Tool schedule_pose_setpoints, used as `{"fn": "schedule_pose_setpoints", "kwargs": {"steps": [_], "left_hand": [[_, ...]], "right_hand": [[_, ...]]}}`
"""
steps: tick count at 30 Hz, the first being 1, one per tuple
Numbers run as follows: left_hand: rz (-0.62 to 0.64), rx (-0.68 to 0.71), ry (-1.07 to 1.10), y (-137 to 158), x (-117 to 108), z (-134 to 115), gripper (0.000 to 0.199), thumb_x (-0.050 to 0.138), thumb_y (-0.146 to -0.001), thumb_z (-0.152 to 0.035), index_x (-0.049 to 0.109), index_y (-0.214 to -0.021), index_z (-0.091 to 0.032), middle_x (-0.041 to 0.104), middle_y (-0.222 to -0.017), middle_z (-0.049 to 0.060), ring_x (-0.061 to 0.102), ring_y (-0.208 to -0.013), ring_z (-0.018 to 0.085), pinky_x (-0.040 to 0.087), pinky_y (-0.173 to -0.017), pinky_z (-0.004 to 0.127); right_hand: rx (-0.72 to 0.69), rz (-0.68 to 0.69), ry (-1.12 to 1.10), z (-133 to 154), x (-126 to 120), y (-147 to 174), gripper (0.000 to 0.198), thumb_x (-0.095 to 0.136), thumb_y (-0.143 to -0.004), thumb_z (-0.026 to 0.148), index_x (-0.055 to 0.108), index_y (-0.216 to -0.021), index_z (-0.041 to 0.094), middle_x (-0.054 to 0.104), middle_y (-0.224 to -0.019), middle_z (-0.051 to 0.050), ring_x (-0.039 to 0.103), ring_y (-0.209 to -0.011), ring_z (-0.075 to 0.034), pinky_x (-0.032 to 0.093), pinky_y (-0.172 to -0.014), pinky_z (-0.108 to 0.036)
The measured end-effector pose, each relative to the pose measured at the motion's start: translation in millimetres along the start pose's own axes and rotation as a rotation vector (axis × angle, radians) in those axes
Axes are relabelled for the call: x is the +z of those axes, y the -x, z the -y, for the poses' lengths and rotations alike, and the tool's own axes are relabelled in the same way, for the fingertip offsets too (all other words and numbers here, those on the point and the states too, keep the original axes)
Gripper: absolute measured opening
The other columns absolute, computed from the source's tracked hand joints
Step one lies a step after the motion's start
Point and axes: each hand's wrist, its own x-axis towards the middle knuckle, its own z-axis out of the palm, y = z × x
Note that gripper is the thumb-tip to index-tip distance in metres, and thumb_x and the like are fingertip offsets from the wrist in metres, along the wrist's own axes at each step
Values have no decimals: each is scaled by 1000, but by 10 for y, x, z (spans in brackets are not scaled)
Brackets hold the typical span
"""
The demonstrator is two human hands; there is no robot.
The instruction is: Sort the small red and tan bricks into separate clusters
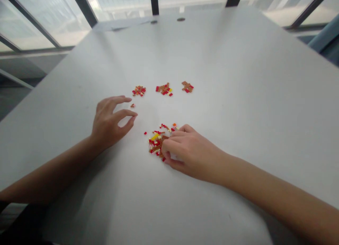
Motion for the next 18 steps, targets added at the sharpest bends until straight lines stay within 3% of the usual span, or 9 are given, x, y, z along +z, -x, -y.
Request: {"fn": "schedule_pose_setpoints", "kwargs": {"steps": [9, 16, 18], "left_hand": [[-28, 110, 43, -29, -40, -69, 5, 67, -87, -17, 67, -90, -22, 67, -119, 10, 64, -117, 28, 49, -101, 49], [1, 257, 219, -41, -135, -232, 10, 71, -86, -18, 68, -94, -23, 68, -122, 11, 64, -119, 27, 50, -102, 47], [43, 229, 309, -41, -165, -318, 4, 71, -88, -21, 69, -91, -23, 68, -123, 10, 64, -119, 26, 48, -104, 47]], "right_hand": [[-28, -20, 79, -18, 4, -11, 18, 50, -95, 12, 53, -79, 21, 68, -74, 2, 59, -67, -12, 40, -80, -31], [88, -136, 2, -31, 37, -96, 18, 54, -94, 16, 48, -80, 24, 70, -77, 1, 63, -70, -15, 46, -74, -31], [95, -175, -8, -22, 57, -132, 19, 56, -93, 15, 47, -80, 25, 70, -78, 1, 64, -71, -16, 47, -72, -31]]}}
